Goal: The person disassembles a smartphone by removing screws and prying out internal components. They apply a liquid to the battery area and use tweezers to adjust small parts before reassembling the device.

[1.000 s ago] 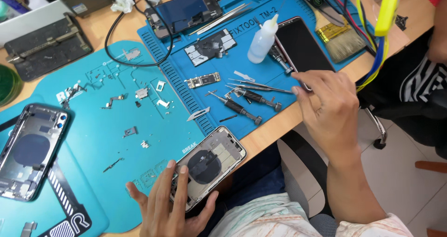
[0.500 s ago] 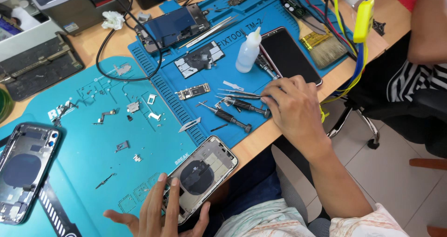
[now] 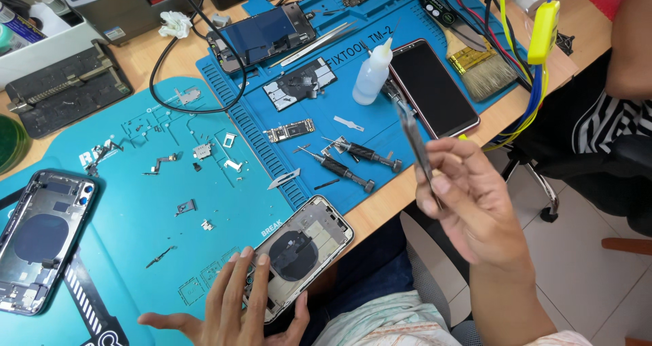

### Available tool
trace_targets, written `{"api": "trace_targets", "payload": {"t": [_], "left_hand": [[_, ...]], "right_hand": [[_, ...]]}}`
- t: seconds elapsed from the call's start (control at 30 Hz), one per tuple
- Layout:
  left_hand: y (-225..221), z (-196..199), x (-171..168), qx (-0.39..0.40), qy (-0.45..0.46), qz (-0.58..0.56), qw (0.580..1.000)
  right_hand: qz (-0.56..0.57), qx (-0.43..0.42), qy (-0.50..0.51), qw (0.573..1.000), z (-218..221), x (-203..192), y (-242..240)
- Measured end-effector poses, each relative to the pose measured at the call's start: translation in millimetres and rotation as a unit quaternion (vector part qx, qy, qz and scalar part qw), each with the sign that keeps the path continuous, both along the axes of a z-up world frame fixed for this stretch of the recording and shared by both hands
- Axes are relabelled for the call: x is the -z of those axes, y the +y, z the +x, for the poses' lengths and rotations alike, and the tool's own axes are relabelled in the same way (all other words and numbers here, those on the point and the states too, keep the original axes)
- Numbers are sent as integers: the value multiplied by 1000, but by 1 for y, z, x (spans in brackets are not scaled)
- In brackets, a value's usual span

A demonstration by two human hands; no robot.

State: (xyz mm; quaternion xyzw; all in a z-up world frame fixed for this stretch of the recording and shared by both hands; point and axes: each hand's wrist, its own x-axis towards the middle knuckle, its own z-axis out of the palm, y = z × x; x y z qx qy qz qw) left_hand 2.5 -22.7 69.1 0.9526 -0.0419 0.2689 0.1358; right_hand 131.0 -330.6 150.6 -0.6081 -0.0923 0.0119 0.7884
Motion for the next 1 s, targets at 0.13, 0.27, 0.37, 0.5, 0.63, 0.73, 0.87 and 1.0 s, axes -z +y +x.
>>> {"api": "trace_targets", "payload": {"t": [0.13, 0.27, 0.37, 0.5, 0.63, 0.73, 0.87, 1.0], "left_hand": [[1, -1, 6, 14, -9, -26, 1000], [0, -2, 6, 8, 7, -17, 1000], [0, -4, 9, 6, -4, 2, 1000], [2, -5, 30, 31, 1, -28, 999], [6, -10, 51, 15, 26, -1, 1000], [2, -8, 46, 6, 25, -9, 1000], [1, -3, 34, 24, 5, -15, 1000], [1, -4, 38, 21, 22, -3, 1000]], "right_hand": [[172, -134, 53, 975, -25, 5, 0], [241, -173, 70, 953, -37, 6, 9], [216, -163, 57, 961, -43, 6, 15], [199, -174, 24, 964, -47, 0, 19], [182, -210, -16, 960, -51, -9, 19], [135, -122, -16, 983, -57, 4, 21], [44, -6, -101, 994, -55, 18, 33], [-28, 127, -200, 971, -51, 34, 40]]}}
